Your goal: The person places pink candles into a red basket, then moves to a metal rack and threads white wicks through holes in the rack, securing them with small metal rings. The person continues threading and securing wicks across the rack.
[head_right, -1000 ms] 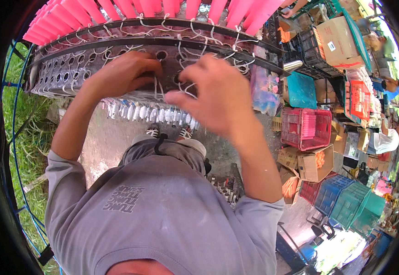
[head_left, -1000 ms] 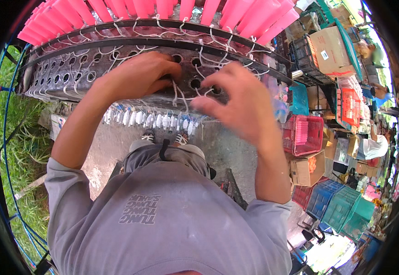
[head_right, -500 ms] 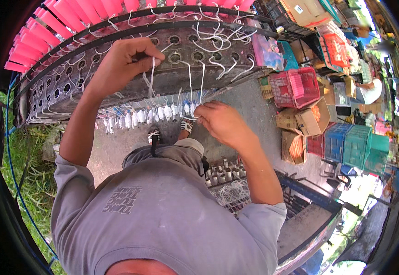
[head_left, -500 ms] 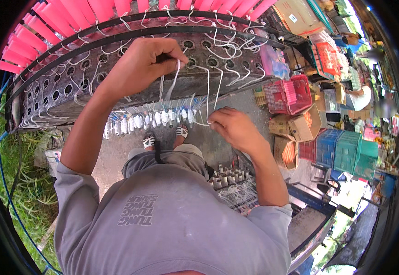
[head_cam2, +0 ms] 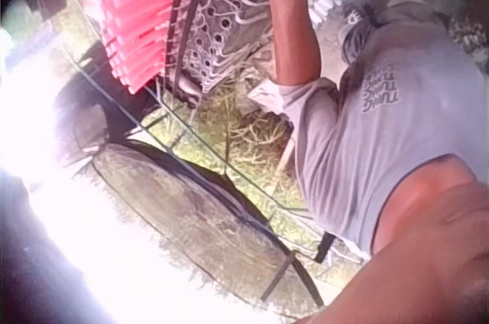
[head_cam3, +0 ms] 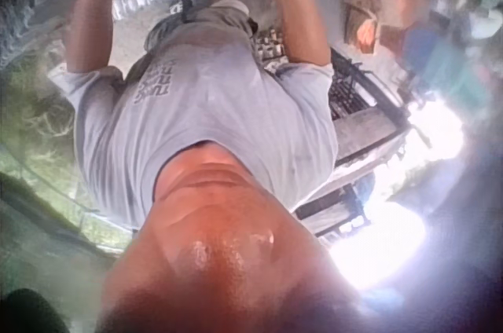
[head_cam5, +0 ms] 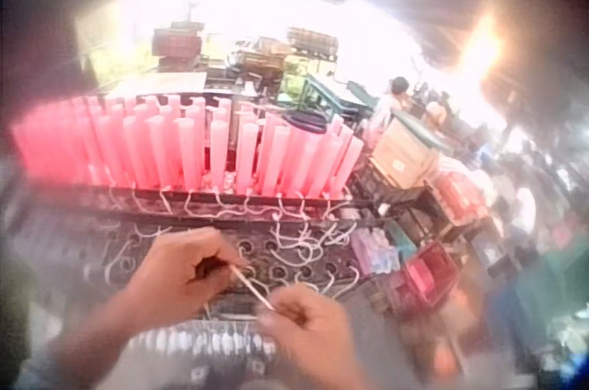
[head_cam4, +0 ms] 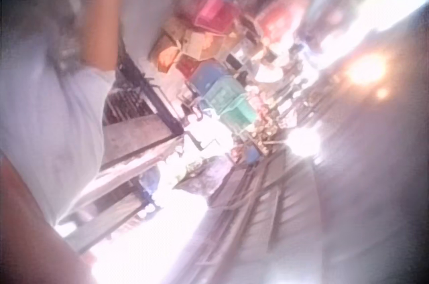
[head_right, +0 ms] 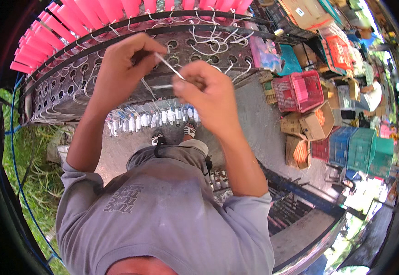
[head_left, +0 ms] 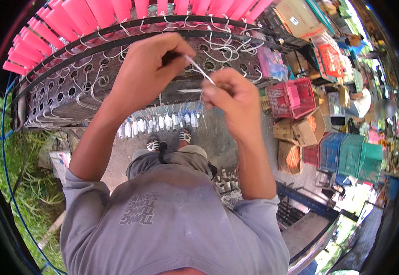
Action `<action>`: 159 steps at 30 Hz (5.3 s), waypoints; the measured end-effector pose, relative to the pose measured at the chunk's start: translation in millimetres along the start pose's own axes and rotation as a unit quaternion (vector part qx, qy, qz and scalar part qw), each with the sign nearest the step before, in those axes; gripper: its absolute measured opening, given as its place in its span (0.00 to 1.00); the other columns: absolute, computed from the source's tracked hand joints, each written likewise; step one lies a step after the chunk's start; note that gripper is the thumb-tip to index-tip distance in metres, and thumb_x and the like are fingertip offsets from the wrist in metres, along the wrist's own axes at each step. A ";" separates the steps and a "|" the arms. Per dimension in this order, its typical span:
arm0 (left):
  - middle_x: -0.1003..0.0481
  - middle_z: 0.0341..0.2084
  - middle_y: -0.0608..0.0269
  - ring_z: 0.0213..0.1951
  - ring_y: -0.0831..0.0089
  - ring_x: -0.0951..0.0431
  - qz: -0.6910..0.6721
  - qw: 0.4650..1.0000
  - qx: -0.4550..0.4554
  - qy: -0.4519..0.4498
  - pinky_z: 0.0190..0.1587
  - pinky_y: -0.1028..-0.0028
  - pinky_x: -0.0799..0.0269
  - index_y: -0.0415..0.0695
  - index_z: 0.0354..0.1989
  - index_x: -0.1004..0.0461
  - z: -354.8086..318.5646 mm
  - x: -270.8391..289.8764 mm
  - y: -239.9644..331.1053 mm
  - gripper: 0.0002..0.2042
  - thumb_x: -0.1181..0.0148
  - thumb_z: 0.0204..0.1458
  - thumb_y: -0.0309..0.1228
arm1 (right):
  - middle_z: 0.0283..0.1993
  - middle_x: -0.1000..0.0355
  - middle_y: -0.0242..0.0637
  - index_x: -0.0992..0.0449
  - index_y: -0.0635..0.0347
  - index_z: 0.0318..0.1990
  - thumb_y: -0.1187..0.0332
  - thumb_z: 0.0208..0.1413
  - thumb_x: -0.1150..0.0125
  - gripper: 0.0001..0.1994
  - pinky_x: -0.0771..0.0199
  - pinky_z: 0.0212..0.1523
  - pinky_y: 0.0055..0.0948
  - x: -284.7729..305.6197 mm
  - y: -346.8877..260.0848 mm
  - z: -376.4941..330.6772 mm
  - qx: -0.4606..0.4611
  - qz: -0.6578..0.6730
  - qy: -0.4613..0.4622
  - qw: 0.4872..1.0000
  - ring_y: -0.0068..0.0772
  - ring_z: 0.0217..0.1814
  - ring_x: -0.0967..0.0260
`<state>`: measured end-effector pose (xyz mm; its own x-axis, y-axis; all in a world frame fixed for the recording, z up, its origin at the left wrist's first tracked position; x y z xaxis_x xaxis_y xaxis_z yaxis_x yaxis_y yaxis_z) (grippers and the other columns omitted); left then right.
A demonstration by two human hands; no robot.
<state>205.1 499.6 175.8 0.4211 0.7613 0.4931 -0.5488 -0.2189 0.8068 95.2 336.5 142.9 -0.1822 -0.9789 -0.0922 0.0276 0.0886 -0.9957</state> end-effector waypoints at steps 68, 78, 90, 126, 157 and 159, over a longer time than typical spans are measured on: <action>0.22 0.28 0.61 0.30 0.78 0.25 0.007 0.989 0.030 -0.142 0.35 0.70 0.28 0.35 0.42 0.21 4.7 25.9 -67.5 0.07 0.39 0.57 0.24 | 0.34 0.25 0.24 0.21 0.62 0.39 0.70 0.56 0.29 0.08 0.34 0.34 0.18 -30.4 -12.6 -34.5 -0.083 -0.014 -0.063 0.994 0.12 0.33 0.33; 0.19 0.33 0.51 0.34 0.64 0.21 0.166 0.979 0.018 -0.115 0.41 0.65 0.27 0.37 0.41 0.19 9.8 14.1 -90.3 0.09 0.38 0.54 0.26 | 0.36 0.24 0.32 0.22 0.63 0.39 0.75 0.50 0.27 0.10 0.33 0.35 0.20 38.5 -44.0 -87.7 0.110 0.084 -0.044 0.989 0.19 0.35 0.30; 0.23 0.30 0.67 0.33 0.85 0.24 -0.441 0.862 0.251 -0.006 0.33 0.78 0.28 0.39 0.35 0.26 -128.4 -101.6 31.7 0.13 0.40 0.67 0.36 | 0.36 0.26 0.32 0.19 0.57 0.36 0.76 0.44 0.26 0.11 0.24 0.37 0.32 15.8 -23.9 -91.4 0.370 -0.360 -0.191 0.835 0.37 0.39 0.26; 0.22 0.32 0.63 0.29 0.80 0.22 -0.406 0.907 0.068 0.090 0.33 0.78 0.25 0.37 0.41 0.26 -22.3 27.1 -51.5 0.05 0.38 0.62 0.25 | 0.34 0.22 0.37 0.21 0.61 0.43 0.74 0.61 0.34 0.05 0.26 0.39 0.25 -42.7 -13.6 47.0 0.188 -0.274 0.018 0.943 0.25 0.33 0.25; 0.23 0.25 0.63 0.30 0.80 0.25 -0.126 0.961 0.245 -0.033 0.36 0.73 0.28 0.37 0.34 0.23 -82.5 71.1 -50.6 0.05 0.40 0.52 0.26 | 0.33 0.22 0.44 0.20 0.62 0.42 0.57 0.62 0.38 0.15 0.27 0.37 0.39 -59.9 -9.2 102.7 0.094 -0.356 -0.285 0.885 0.43 0.32 0.25; 0.24 0.26 0.59 0.31 0.76 0.24 -0.084 0.975 0.194 -0.065 0.36 0.70 0.29 0.39 0.34 0.23 -94.3 58.7 -36.7 0.05 0.40 0.51 0.25 | 0.31 0.24 0.53 0.19 0.63 0.34 0.47 0.63 0.42 0.24 0.27 0.39 0.49 -86.4 3.8 111.8 0.067 -0.401 -0.272 0.872 0.59 0.36 0.25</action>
<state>181.9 609.8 144.4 0.5835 0.7282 0.3594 -0.1606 -0.3303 0.9301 220.9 400.9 148.3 0.2971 -0.6612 0.6889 0.2282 -0.6514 -0.7236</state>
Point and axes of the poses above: each hand's wrist, its own z-axis towards the middle knuckle, its own x-axis out of the back of the hand, y = z × x, the point moved 4 cm from there along z, towards the middle knuckle
